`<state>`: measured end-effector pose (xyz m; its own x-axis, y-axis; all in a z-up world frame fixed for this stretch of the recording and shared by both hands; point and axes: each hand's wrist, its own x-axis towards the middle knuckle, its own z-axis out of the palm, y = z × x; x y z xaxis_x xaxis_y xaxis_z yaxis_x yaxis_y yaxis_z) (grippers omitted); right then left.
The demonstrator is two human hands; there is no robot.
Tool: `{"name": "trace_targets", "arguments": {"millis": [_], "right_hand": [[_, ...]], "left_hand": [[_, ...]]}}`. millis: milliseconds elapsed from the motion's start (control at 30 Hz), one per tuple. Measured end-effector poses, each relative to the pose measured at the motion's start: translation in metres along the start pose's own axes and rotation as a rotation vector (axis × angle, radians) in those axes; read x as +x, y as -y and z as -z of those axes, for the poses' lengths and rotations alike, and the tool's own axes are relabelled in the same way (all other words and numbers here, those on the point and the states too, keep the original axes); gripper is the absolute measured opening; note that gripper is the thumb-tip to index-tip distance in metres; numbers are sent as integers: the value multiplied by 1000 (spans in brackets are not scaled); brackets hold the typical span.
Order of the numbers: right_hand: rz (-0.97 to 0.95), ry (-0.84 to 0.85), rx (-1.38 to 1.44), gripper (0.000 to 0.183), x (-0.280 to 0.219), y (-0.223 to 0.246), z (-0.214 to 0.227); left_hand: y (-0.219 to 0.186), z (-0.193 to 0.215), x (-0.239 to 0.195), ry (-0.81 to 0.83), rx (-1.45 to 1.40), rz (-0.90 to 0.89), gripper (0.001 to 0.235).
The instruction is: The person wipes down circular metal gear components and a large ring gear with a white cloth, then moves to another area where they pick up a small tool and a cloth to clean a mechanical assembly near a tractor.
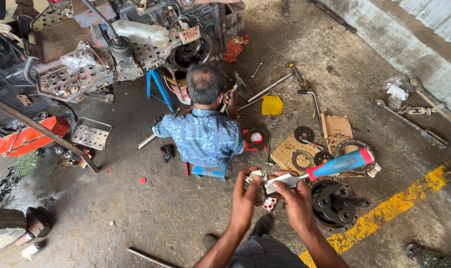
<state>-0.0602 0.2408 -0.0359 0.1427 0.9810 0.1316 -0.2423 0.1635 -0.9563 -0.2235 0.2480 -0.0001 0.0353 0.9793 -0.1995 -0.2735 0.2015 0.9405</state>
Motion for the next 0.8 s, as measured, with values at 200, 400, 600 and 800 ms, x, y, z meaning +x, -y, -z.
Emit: {"name": "trace_targets", "arguments": {"millis": [200, 400, 600, 800], "right_hand": [[-196, -83, 176, 25, 4, 3, 6], [-24, -97, 330, 25, 11, 11, 24], [28, -131, 262, 28, 14, 9, 23], [-67, -65, 238, 24, 15, 15, 33]], "left_hand": [[23, -6, 6, -23, 378, -167, 31], [27, 12, 35, -92, 176, 3, 37], [30, -26, 15, 108, 145, -121, 46], [27, -47, 5, -34, 277, -272, 37]]}}
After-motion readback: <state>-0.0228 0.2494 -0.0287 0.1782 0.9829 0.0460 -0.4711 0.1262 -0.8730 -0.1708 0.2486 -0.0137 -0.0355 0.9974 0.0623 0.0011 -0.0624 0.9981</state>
